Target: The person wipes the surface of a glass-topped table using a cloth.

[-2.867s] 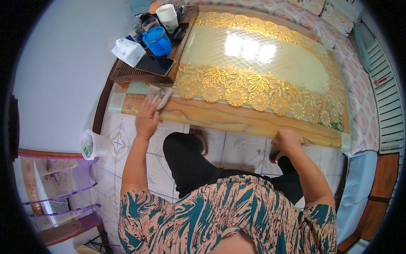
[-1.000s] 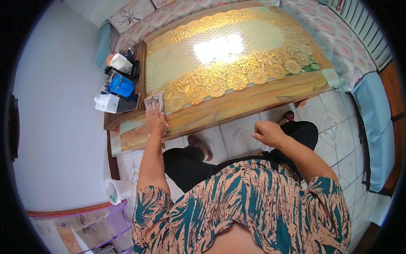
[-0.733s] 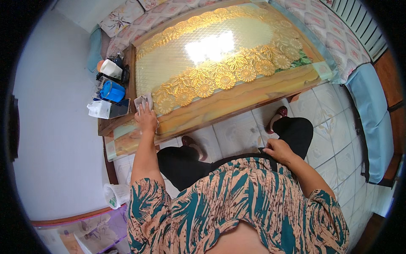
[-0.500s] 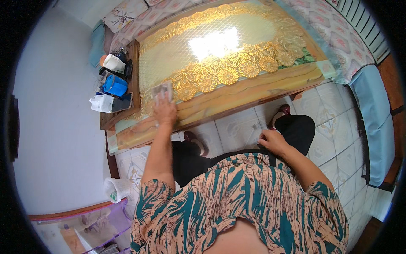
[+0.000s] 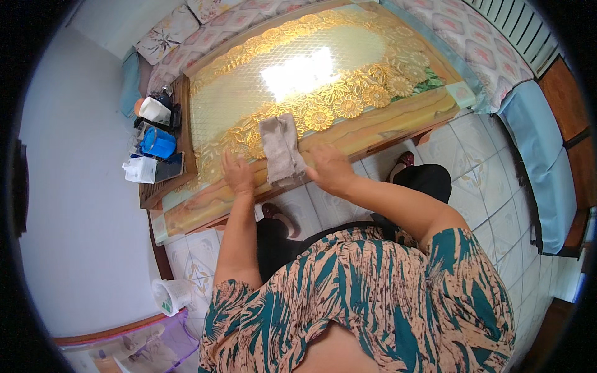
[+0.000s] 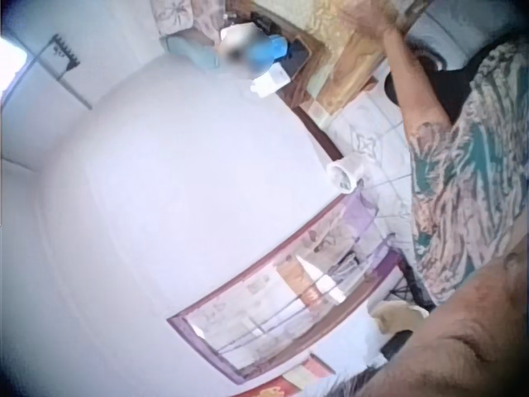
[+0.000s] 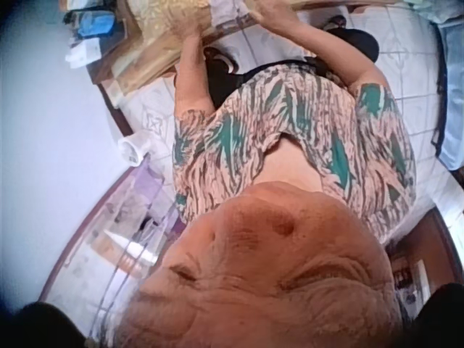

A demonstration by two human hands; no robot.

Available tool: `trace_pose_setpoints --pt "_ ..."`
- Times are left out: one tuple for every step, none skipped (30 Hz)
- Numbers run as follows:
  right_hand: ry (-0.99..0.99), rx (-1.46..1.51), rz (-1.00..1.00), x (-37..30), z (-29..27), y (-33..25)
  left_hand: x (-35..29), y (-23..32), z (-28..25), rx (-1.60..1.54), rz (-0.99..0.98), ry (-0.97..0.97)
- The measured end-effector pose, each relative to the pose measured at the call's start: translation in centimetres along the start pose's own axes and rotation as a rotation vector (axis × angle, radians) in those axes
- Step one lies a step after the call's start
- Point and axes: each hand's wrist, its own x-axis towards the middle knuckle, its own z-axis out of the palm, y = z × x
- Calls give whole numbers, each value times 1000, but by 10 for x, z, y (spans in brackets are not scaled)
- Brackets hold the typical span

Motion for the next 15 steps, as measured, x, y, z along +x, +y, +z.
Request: trace_pose_setpoints --pt "-21 -42 5 5 4 -8 -7 -14 1 124 -10 9" --pt "-40 -86 12 12 8 -19 -10 -21 3 246 -17 17" --pt "-54 -132 21 20 12 -26 -10 -12 5 271 -27 17" --pt "-78 -151 35 26 23 -29 -11 -1 8 298 -36 17" --pt "-104 -170 56 32 37 -33 -11 8 8 324 -43 10" --pt "-119 -178 82 40 45 -38 -11 10 9 320 -45 16" --pt "-134 -187 110 48 52 -44 -11 12 8 315 -47 22" --pt "-153 -187 131 55 59 -49 -12 9 3 320 -54 31" --pt "-140 -218 113 58 64 -48 -12 10 3 339 -46 34" --pt "-127 -250 96 58 71 -47 -13 10 2 356 -36 35" --pt "-120 -279 81 55 77 -44 -15 8 1 377 -30 33" --pt "-7 -301 8 52 83 -41 -16 7 1 388 -7 49" --pt "10 -296 -11 52 87 -35 -15 5 1 398 16 65" --pt "19 -294 -36 52 87 -33 -17 5 0 407 28 81" --pt "28 -291 -60 51 86 -30 -18 4 0 409 28 71"
